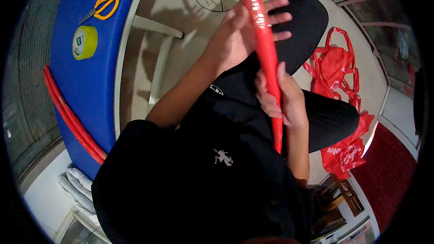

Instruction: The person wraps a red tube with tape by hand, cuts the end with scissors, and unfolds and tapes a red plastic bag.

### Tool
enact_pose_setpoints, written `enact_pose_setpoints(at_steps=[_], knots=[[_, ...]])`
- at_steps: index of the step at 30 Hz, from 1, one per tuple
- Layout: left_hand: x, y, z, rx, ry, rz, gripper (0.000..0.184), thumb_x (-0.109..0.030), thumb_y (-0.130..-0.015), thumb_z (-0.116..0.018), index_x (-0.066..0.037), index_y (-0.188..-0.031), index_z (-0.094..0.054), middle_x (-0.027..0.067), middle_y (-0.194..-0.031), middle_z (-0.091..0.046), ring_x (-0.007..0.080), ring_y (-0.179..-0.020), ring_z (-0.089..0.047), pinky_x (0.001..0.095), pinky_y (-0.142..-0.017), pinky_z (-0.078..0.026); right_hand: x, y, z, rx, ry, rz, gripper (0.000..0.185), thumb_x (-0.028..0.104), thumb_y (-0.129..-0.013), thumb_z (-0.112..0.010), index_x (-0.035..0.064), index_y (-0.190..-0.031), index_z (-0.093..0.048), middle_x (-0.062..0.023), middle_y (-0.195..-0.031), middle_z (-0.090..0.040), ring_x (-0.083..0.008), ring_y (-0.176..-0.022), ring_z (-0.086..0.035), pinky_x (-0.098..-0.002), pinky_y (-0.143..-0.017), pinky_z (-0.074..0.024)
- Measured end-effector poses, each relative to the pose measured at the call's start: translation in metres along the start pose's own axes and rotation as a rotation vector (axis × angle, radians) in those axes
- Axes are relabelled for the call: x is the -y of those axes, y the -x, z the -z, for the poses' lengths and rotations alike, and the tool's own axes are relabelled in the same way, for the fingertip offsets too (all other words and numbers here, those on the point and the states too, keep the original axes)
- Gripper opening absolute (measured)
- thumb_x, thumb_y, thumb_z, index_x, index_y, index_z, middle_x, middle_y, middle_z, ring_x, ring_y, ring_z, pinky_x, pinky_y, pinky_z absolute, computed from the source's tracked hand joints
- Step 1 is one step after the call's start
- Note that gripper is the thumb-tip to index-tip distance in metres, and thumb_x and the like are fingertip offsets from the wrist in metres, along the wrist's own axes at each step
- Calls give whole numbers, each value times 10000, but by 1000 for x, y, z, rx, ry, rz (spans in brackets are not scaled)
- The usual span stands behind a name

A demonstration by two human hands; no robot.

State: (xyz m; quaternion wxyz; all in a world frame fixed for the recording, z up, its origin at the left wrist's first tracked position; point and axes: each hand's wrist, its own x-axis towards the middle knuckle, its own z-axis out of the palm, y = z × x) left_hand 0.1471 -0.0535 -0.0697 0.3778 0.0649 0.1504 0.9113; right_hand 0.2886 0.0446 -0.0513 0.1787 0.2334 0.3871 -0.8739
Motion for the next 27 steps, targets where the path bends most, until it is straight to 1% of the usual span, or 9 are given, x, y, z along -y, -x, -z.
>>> enact_pose_setpoints(at_steps=[1,4,8,9,11,17,21,23,27], knots=[[-1,0,3,2,-2,7,386,-366,-961,-576,-76,-1214,-535,109,-1019,-664,216,-984,-649,421,-879,-543,2,-4,-6,25,15,-57,548,554,-1007,-341,52,-911,-540,32,-551,-412,-48,-365,-338,-197,-327,-248],[-15,-11,21,286,29,132,449,-549,-989,-383,-133,-914,-532,-50,-568,-333,53,-457,-339,299,-435,-371,-3,-9,-5,79,-42,-44,484,506,-1012,-390,52,-950,-545,27,-598,-443,-51,-390,-378,-198,-345,-287],[-47,-53,25,376,-54,63,446,-511,-1020,-324,-135,-981,-561,-24,-589,-408,118,-494,-448,321,-488,-438,11,5,-21,-137,468,152,362,418,-1007,-473,64,-1029,-543,25,-687,-476,-55,-512,-439,-216,-446,-353],[-45,-64,-1,79,-196,-37,443,-516,-992,-411,-91,-1054,-521,101,-863,-507,219,-786,-524,379,-743,-451,15,9,-24,-226,614,178,331,396,-1003,-496,71,-1052,-542,24,-711,-483,-59,-552,-451,-222,-484,-370],[-41,-67,-62,184,-221,-88,589,-552,-954,-484,-28,-1221,-448,256,-1235,-573,310,-1149,-581,447,-972,-482,46,21,-32,-414,637,249,379,472,-948,-538,103,-1037,-561,51,-693,-472,-48,-528,-418,-199,-462,-298],[66,-12,-35,877,-817,426,553,-276,-904,-678,-64,-1334,-402,61,-1065,-597,153,-867,-618,317,-774,-508,206,110,-13,-502,946,1288,344,403,-986,-462,84,-956,-588,-17,-734,-557,-119,-620,-525,-267,-598,-462],[39,14,-83,669,-857,786,438,-253,-880,-713,-52,-1218,-520,26,-785,-638,162,-710,-650,324,-656,-514,218,197,14,-631,750,1456,300,326,-967,-500,47,-1034,-585,-66,-876,-582,-172,-789,-544,-323,-742,-459],[26,6,-67,834,-1402,164,427,-343,-880,-697,-27,-1139,-570,101,-737,-649,253,-670,-664,340,-617,-497,187,231,47,-728,556,1438,291,288,-958,-518,28,-1073,-583,-91,-947,-595,-199,-874,-554,-350,-813,-457],[-35,-5,-37,872,-1638,186,355,-326,-865,-703,-55,-1083,-634,127,-819,-664,298,-743,-660,352,-665,-494,72,253,115,-865,67,1210,305,211,-940,-556,-9,-1151,-580,-140,-1089,-621,-252,-1043,-573,-406,-957,-454]])
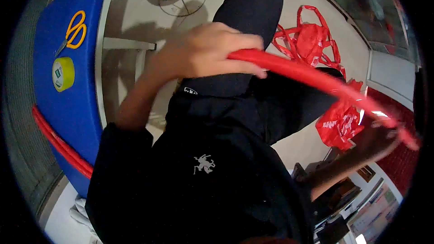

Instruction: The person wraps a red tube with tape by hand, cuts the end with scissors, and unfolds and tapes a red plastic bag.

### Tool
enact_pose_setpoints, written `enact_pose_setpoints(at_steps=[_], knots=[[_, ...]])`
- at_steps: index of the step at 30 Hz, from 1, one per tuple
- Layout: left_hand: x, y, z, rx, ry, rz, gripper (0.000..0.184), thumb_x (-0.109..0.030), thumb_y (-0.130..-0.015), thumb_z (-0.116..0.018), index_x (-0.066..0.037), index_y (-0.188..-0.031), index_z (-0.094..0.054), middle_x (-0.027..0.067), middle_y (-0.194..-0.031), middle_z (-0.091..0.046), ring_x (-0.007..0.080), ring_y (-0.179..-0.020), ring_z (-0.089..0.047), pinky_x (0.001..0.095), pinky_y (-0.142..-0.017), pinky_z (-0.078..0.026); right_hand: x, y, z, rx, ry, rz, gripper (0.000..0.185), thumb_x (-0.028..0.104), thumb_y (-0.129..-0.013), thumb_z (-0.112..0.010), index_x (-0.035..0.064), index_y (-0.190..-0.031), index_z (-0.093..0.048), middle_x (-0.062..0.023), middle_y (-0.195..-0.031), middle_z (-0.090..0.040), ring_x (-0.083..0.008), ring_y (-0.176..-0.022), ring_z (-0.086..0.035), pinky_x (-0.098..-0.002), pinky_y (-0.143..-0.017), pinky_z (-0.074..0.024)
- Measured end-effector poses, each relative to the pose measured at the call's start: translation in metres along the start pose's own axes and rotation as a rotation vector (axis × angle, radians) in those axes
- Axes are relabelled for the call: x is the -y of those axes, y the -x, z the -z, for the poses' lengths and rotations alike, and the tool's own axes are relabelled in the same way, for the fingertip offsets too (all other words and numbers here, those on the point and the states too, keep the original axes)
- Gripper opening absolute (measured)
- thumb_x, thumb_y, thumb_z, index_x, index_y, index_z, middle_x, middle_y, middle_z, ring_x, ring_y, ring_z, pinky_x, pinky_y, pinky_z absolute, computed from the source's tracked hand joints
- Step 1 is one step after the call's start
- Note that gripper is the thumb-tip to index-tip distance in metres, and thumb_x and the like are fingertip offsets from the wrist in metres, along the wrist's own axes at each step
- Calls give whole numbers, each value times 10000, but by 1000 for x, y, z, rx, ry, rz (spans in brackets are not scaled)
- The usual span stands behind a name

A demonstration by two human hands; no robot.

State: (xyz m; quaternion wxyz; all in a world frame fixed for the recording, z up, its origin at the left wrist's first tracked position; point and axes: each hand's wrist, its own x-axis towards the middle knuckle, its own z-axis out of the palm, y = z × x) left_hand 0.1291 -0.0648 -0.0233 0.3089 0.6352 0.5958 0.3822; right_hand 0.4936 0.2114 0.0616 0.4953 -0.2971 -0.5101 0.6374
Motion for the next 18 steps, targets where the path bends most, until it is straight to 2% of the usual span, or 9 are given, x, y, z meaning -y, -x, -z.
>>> enact_pose_setpoints(at_steps=[6,8,9,10,12,14,15,17,18], knots=[[47,57,18,127,-58,230,225,-255,-792,-778,-65,-892,-712,84,-838,-678,215,-733,-648,326,-671,-487,-110,167,11,-506,-231,-685,227,172,-929,-616,-1,-1076,-609,-156,-1140,-638,-256,-1172,-560,-411,-1106,-403],[54,69,23,105,97,416,244,-258,-771,-789,-70,-911,-723,38,-775,-680,132,-702,-644,289,-648,-492,-106,186,-8,-531,60,-778,376,396,-968,-544,35,-1003,-642,-120,-1021,-685,-228,-972,-654,-337,-801,-528],[62,78,21,38,146,495,250,-210,-728,-821,-62,-904,-724,20,-771,-679,90,-704,-626,273,-656,-503,-103,189,12,-540,61,-795,376,396,-968,-544,35,-1003,-642,-120,-1021,-685,-228,-972,-654,-337,-801,-528],[69,86,23,47,149,508,250,-210,-728,-821,-62,-904,-724,20,-771,-679,90,-704,-626,273,-656,-503,-97,187,50,-289,66,-1085,430,441,-969,-526,33,-926,-655,-107,-890,-681,-210,-832,-657,-314,-693,-506],[78,94,27,-72,156,467,261,-208,-711,-833,-56,-893,-724,27,-768,-678,109,-696,-628,249,-692,-517,-80,182,-11,27,797,-1415,644,560,-973,-447,-4,-754,-670,-75,-583,-607,-178,-511,-593,-294,-492,-440],[75,94,35,-60,122,459,260,-192,-708,-834,-49,-895,-722,30,-789,-679,109,-719,-633,246,-713,-523,-66,175,-50,490,1533,-1107,598,516,-958,-520,-33,-777,-673,-103,-553,-587,-180,-478,-569,-320,-488,-433],[72,95,39,-41,88,450,260,-176,-704,-834,-43,-896,-721,32,-811,-680,109,-742,-638,243,-734,-529,-62,168,-70,502,1538,-1099,598,516,-958,-520,-33,-777,-673,-103,-553,-587,-180,-478,-569,-320,-488,-433],[67,93,41,-44,122,405,249,-148,-700,-837,-44,-886,-711,27,-841,-670,104,-772,-622,241,-727,-502,-68,154,-104,645,1541,-417,415,382,-929,-622,-29,-888,-669,-164,-683,-618,-234,-577,-606,-356,-565,-470],[65,90,44,-34,155,349,241,-121,-695,-841,-45,-876,-701,23,-872,-660,100,-802,-606,240,-719,-475,-83,147,-115,650,1535,-410,415,382,-929,-622,-29,-888,-669,-164,-683,-618,-234,-577,-606,-356,-565,-470]])
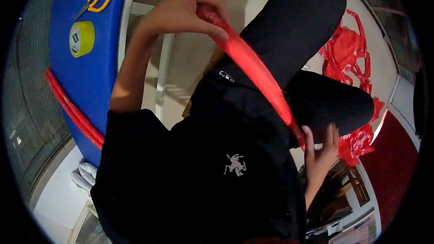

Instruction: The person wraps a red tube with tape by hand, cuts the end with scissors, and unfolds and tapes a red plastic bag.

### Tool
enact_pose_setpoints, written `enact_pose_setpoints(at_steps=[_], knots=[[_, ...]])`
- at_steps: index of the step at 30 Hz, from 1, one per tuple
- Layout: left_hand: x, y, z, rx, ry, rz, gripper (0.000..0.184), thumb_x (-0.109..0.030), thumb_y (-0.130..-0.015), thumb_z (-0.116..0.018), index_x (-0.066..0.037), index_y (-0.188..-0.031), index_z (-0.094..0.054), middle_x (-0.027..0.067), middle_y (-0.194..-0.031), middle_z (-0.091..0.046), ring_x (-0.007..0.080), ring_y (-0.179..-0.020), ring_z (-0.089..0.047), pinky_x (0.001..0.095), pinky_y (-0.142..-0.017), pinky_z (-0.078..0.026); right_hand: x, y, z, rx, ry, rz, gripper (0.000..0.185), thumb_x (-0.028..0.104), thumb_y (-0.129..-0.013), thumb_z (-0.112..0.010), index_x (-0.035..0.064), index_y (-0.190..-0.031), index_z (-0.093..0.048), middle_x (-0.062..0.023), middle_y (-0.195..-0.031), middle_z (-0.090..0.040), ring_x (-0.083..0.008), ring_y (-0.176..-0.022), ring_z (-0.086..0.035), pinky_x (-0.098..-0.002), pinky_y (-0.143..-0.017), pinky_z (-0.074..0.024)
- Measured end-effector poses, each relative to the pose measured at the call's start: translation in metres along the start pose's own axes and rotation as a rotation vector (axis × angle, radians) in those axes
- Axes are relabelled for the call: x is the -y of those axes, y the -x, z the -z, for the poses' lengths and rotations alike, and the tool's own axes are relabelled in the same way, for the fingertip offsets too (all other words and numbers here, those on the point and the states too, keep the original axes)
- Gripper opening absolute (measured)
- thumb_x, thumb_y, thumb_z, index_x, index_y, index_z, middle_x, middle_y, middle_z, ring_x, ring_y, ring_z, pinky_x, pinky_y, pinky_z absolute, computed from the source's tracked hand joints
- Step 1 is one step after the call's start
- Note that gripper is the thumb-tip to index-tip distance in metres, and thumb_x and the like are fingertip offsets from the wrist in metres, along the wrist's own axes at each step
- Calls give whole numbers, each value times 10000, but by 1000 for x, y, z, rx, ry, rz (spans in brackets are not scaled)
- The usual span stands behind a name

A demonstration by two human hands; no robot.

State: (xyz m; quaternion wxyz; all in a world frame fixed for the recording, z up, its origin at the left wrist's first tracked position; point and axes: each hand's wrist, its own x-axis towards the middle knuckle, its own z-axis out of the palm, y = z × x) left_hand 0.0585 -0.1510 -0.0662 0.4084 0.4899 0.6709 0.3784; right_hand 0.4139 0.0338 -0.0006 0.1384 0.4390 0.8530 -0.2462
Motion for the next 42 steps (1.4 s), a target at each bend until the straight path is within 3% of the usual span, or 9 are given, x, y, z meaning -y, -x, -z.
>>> enact_pose_setpoints(at_steps=[2,4,6,18,28,30,33,36,42], knots=[[-9,0,1,-32,53,29,246,-106,-705,-830,-43,-901,-696,23,-893,-667,102,-815,-611,237,-737,-482,15,-33,-13,-194,83,636,281,228,-869,-699,-19,-984,-635,-191,-858,-614,-303,-734,-622,-357,-662,-481],[-11,3,4,-72,103,65,253,-92,-715,-820,-41,-926,-691,23,-914,-674,105,-828,-616,234,-755,-488,15,-47,-29,311,-267,541,308,207,-858,-699,-23,-1034,-593,-189,-957,-583,-345,-837,-597,-357,-729,-476],[-4,6,9,-90,168,62,266,-62,-746,-788,-24,-984,-677,34,-939,-684,119,-846,-643,250,-791,-511,16,-51,-38,340,-331,571,281,185,-851,-707,-32,-989,-593,-173,-893,-572,-338,-783,-590,-367,-699,-476],[33,-1,-17,-516,392,17,277,-94,-843,-722,2,-1095,-658,113,-1002,-692,184,-929,-679,305,-861,-532,21,-41,-66,-129,-106,681,259,17,-725,-778,-29,-859,-562,-151,-809,-465,-317,-675,-505,-338,-583,-427],[28,-34,-49,-830,935,-8,408,-143,-915,-641,-14,-1283,-521,200,-1206,-610,286,-1089,-632,443,-976,-507,33,-59,-72,-62,-273,692,248,123,-789,-755,1,-807,-540,-144,-752,-473,-318,-595,-501,-377,-516,-406],[-10,-38,-60,-868,1300,54,572,-519,-954,-515,-27,-1234,-434,209,-1103,-656,269,-1000,-661,427,-878,-537,37,-62,-69,-52,-299,694,237,139,-818,-736,-2,-813,-545,-145,-740,-484,-309,-597,-509,-366,-526,-413],[-7,-36,-71,-553,1656,-312,599,-175,-923,-620,-61,-1434,-330,251,-1298,-538,362,-1119,-607,534,-985,-478,44,-69,-61,135,-466,577,199,161,-888,-660,-7,-852,-559,-147,-716,-510,-258,-612,-522,-342,-571,-421],[-29,-39,-87,-416,1259,-328,643,-192,-967,-533,-131,-1491,-165,302,-1293,-505,410,-1155,-570,533,-970,-481,55,-74,-53,243,-508,571,189,178,-937,-574,0,-873,-580,-122,-705,-521,-196,-623,-536,-311,-598,-425],[-46,-52,-76,-369,1399,-499,720,-409,-949,-521,-65,-1483,-183,255,-1245,-521,367,-1053,-603,542,-925,-492,55,-71,-46,627,-980,267,504,427,-956,-410,-33,-935,-616,-78,-740,-606,-141,-627,-562,-270,-599,-458]])
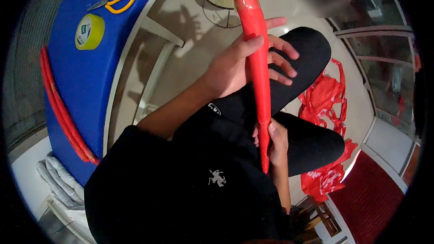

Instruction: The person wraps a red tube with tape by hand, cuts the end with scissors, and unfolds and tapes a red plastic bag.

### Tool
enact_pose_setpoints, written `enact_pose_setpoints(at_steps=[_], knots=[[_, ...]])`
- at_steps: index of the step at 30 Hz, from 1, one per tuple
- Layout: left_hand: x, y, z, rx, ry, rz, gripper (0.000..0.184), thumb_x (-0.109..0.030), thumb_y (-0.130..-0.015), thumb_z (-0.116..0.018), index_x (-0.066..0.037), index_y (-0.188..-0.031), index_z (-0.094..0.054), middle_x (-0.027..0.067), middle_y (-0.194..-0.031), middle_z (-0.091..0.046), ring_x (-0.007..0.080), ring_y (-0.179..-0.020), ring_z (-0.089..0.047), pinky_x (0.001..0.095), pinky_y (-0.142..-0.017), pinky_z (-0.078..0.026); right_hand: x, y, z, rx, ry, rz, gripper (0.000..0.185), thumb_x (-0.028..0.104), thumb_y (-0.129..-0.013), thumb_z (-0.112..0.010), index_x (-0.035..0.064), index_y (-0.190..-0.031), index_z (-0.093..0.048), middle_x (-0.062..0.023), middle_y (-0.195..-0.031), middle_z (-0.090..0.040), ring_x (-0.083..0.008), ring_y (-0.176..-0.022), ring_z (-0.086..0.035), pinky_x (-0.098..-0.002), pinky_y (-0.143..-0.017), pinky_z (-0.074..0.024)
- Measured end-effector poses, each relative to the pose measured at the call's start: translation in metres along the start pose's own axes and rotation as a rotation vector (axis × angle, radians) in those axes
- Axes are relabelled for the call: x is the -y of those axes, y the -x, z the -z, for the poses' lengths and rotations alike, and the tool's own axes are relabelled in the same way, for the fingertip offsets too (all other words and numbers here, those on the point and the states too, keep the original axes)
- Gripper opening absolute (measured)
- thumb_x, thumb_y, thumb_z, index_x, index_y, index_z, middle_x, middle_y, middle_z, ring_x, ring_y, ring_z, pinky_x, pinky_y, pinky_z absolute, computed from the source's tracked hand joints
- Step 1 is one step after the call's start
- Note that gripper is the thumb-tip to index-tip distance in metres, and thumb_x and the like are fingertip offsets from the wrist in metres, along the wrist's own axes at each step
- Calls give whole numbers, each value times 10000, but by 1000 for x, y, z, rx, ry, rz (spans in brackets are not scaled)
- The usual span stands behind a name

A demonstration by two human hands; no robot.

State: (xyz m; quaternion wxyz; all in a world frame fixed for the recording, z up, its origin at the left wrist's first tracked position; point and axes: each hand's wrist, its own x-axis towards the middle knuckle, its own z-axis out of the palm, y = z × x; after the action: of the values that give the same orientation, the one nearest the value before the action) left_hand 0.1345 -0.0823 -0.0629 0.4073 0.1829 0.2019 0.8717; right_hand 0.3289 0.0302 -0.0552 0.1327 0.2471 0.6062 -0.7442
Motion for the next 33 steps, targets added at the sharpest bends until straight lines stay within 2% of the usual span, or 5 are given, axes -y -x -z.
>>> enact_pose_setpoints(at_steps=[10,14,16,25,33], knots=[[-4,2,-6,-36,264,-121,482,-267,-949,-598,-113,-1349,-377,169,-1113,-584,292,-981,-630,571,-896,-521,-45,1,8,412,-682,50,616,474,-971,-326,-43,-810,-619,-137,-572,-573,-229,-458,-511,-310,-488,-418],[-15,0,-21,-174,-12,-123,431,-192,-952,-588,-97,-1298,-350,243,-1161,-582,347,-972,-662,557,-863,-543,-25,-6,28,-198,320,118,454,407,-995,-418,4,-849,-568,-54,-672,-536,-129,-577,-466,-265,-573,-394],[-17,0,-28,-213,-72,-153,347,-102,-931,-619,-63,-1187,-387,282,-1139,-602,373,-954,-678,525,-816,-579,16,-17,26,-458,253,308,290,304,-974,-519,22,-914,-551,-22,-760,-531,-99,-664,-478,-255,-602,-391],[7,0,-21,-332,-687,-361,412,-8,-866,-675,-3,-1160,-387,168,-972,-682,201,-909,-682,304,-802,-572,157,-73,-18,-277,1141,1026,141,99,-928,-586,-13,-995,-532,-138,-873,-577,-266,-746,-595,-333,-647,-452],[3,3,-30,-235,-539,-179,427,-33,-880,-677,-28,-1195,-389,155,-988,-676,169,-916,-679,285,-780,-559,161,-69,-3,-115,1242,916,103,89,-946,-555,-9,-972,-533,-132,-827,-557,-242,-687,-592,-307,-609,-442]])
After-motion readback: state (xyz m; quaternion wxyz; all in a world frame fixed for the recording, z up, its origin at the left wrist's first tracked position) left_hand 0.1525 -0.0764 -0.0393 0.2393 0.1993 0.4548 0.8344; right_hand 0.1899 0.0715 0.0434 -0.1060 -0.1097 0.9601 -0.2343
